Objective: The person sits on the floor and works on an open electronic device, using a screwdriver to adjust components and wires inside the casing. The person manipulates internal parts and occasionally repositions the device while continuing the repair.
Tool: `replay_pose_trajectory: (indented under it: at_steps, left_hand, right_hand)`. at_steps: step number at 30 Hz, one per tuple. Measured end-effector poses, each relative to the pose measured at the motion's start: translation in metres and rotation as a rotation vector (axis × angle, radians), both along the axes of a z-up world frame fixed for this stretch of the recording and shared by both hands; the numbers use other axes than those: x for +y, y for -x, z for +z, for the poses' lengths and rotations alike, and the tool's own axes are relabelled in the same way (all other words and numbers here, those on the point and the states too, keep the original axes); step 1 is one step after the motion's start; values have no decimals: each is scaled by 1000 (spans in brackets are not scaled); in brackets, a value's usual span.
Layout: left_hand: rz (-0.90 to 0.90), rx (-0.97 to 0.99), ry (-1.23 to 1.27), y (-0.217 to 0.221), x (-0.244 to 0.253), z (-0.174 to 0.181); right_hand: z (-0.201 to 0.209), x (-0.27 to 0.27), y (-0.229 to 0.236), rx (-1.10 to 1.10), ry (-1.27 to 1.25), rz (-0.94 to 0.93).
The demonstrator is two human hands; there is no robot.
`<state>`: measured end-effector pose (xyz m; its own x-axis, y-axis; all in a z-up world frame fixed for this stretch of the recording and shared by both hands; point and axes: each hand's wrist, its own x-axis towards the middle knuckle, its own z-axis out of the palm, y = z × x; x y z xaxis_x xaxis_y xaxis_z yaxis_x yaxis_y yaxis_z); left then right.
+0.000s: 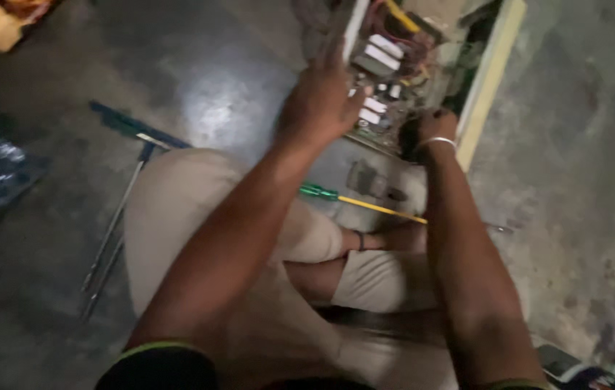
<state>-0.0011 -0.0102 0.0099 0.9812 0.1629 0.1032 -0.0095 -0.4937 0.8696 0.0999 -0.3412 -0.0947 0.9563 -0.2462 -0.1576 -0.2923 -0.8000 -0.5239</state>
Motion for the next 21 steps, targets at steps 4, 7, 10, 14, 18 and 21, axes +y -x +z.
replay_pose_trajectory:
  at_steps: [4, 7, 10, 14, 18, 21]
  left_hand:
    - [-89, 116, 160, 2, 8, 1]
    - [-63, 63, 128, 0, 8, -1]
    - [9, -207, -30, 3, 7, 0]
    - [88, -400, -138, 9, 1, 16]
    - [-53, -410, -57, 27, -14, 44]
    - [-229, -269, -75, 44, -42, 56]
  right_hand:
    - [19, 13, -3, 20, -959, -620]
    - [67, 14, 23, 12, -1055, -430]
    - [138, -19, 58, -62, -717, -228]
    - [198, -84, 96, -132, -244, 55]
    - [189, -136, 107, 115, -63, -86]
    - [171, -159, 85, 51, 44, 26]
